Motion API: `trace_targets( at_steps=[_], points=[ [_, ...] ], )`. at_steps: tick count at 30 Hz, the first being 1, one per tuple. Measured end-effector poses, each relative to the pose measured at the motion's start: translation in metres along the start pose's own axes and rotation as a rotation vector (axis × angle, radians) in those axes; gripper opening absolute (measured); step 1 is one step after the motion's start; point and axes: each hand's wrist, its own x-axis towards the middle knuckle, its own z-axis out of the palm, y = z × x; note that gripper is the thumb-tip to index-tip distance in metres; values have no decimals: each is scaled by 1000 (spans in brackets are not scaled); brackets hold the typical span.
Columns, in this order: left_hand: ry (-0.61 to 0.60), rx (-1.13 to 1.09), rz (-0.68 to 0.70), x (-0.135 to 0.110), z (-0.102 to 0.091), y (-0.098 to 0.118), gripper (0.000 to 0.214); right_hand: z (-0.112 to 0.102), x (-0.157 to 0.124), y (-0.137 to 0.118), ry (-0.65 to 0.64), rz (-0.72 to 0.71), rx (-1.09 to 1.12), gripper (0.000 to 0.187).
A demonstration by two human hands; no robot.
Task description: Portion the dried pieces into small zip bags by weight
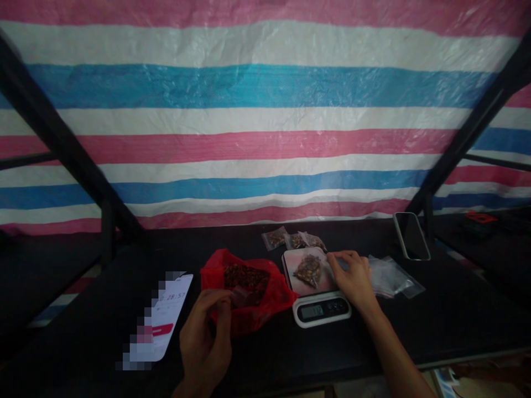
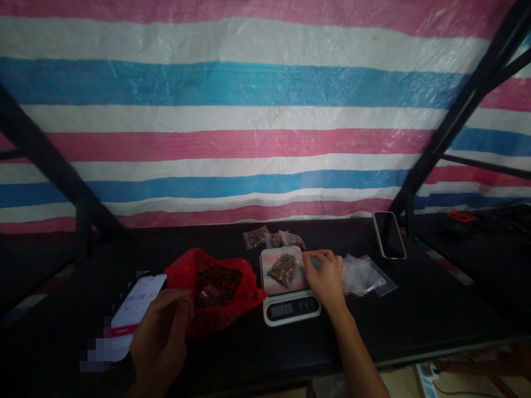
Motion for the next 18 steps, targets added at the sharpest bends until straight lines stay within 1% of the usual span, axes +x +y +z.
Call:
trace_targets(
  at_steps=[2,4,7,9,13,16,18],
  points=[
    [3,3,-6,0,0,0,13,-2,5,0,-10,2,10,48],
    [4,15,-5,1,0,0,12,-4,12,-4,-52,-15,34,56],
    [-3,40,12,1,0,-3,12,-5,28,-15,-167,-30,65,69],
    [-11,54,22,1,0,-6,12,-1,39,-24,-253,-21,50,75],
    [-20,82,34,1,-1,-9,13,10,55,-33,-371,-16,15,79],
    [5,102,36,2,-4,-9,13,14,61,-33,-405,-27,21,78],
    [13,113,36,2,-6,-8,14,11,62,-31,-407,-41,31,77]
  ],
)
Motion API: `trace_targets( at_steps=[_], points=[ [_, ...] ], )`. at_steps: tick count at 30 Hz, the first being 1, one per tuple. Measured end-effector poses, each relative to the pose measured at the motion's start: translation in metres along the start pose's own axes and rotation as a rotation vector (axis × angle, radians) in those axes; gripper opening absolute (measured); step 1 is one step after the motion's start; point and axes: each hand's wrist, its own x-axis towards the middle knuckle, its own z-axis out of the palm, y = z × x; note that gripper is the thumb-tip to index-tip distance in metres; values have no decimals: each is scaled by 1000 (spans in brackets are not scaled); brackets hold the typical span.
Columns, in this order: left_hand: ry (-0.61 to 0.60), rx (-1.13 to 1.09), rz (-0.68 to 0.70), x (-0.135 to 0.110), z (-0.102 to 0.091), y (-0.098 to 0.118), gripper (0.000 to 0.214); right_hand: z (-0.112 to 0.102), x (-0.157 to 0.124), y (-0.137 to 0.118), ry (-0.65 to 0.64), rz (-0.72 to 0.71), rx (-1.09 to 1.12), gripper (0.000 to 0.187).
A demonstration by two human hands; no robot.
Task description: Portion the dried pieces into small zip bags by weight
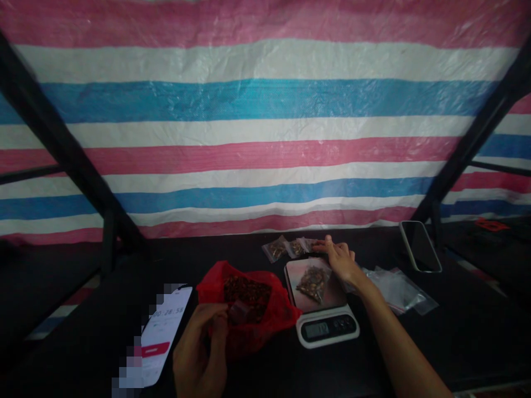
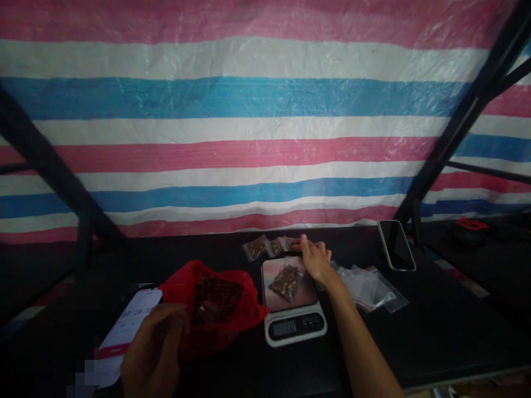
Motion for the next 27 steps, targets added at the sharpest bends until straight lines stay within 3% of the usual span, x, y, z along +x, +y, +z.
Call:
trace_targets(
  at_steps=[5,11,14,20,27],
  points=[
    [4,-11,-17,-2,-1,0,14,-17,-16,2,41,-1,-1,71],
    [-6,-57,0,-1,4,3,15,-30,-42,6,0,53,-228,41],
    [1,-78,2,2,5,5,16,-30,-50,12,-24,40,-244,41],
    [4,-83,49,6,5,14,16,-28,-52,19,-44,-30,-114,40],
    [-5,-83,114,-6,15,29,20,-22,-53,8,3,-46,164,40]
  ],
)
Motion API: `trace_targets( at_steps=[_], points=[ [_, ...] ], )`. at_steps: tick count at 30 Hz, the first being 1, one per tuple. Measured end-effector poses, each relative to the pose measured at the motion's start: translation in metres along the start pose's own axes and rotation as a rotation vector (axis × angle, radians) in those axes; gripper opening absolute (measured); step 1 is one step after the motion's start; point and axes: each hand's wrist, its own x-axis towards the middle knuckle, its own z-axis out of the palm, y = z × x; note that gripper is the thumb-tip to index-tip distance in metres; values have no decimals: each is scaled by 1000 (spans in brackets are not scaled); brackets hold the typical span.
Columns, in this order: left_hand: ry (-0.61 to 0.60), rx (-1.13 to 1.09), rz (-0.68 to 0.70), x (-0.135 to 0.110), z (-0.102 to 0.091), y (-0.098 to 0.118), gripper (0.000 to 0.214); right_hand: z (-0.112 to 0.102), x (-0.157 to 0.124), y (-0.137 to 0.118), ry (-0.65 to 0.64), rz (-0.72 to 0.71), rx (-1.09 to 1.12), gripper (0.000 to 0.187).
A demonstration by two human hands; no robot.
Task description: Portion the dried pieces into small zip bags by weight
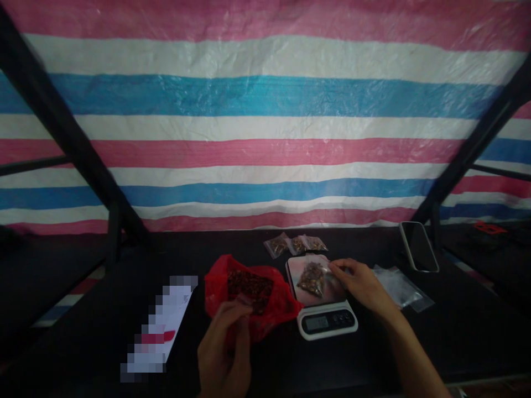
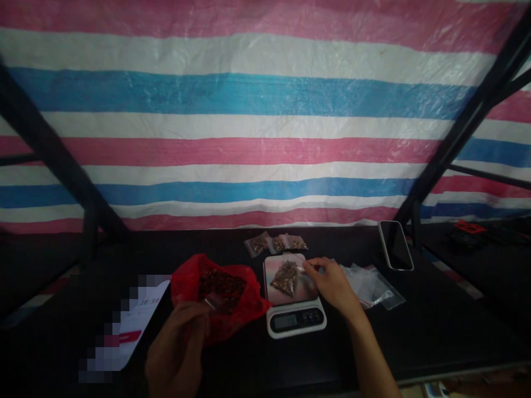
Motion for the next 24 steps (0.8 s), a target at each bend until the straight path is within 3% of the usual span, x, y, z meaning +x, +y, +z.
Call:
trace_targets(
  at_steps=[6,10,14,20,24],
  points=[
    [-19,-110,-29,-12,15,16,21,10,-8,-21,74,5,163,36],
    [40,-171,-204,-18,23,22,17,6,-25,-52,38,-71,348,36],
    [-38,-245,-401,-18,29,28,16,6,-45,-85,45,-146,411,36],
    [-190,-728,-914,-22,43,38,54,51,-58,-108,-21,-102,424,42],
    [-77,-836,-1075,-25,46,29,70,84,-58,-109,-48,-85,440,41]
  ],
)
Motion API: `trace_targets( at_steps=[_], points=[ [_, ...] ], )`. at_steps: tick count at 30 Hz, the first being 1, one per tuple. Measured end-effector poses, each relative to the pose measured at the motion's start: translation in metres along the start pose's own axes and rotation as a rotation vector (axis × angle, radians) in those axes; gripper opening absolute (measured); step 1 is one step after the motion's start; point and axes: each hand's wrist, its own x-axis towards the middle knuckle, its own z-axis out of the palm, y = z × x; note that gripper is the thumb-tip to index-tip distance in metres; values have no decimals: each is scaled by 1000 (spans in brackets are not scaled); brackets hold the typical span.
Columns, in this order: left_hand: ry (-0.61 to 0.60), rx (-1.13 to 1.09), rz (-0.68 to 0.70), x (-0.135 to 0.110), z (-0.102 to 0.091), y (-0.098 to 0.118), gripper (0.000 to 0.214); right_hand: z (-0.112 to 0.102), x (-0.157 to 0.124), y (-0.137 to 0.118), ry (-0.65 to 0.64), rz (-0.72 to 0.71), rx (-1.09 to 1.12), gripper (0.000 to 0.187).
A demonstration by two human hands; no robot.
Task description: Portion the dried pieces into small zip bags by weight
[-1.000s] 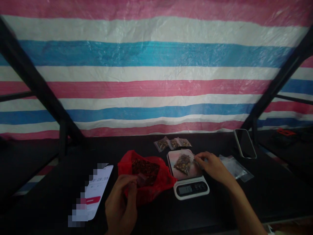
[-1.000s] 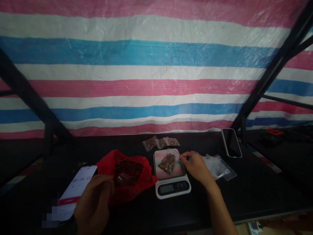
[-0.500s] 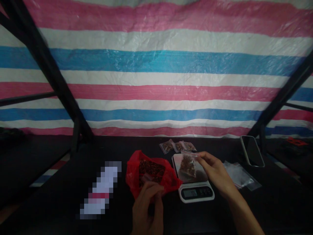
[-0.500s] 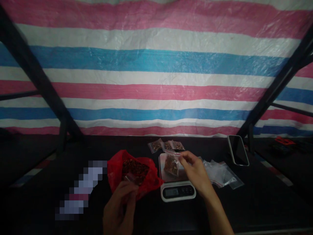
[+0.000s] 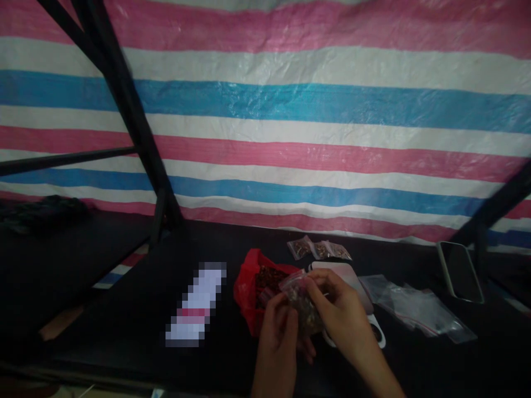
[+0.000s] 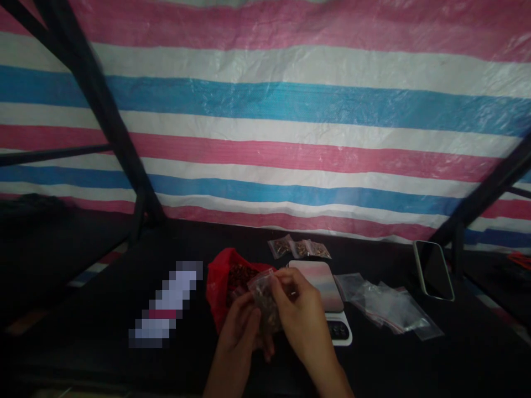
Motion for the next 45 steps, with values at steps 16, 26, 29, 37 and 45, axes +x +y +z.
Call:
trace_targets(
  at_steps=[16,26,29,37,45],
  points=[
    [-120,-91,-242,12,-25,2,94,9,0,16,-217,-112,-475,41],
    [-59,-31,-246,8,-12,15,98,1,1,15,-259,-82,-442,40],
    [-63,-26,-284,8,-11,14,98,0,2,13,-278,-82,-428,39],
    [-24,104,-255,-1,-7,28,92,-8,4,13,-277,-91,-348,40],
    [-116,134,-311,2,-15,23,98,-5,-3,7,-310,-64,-369,33]
  ],
)
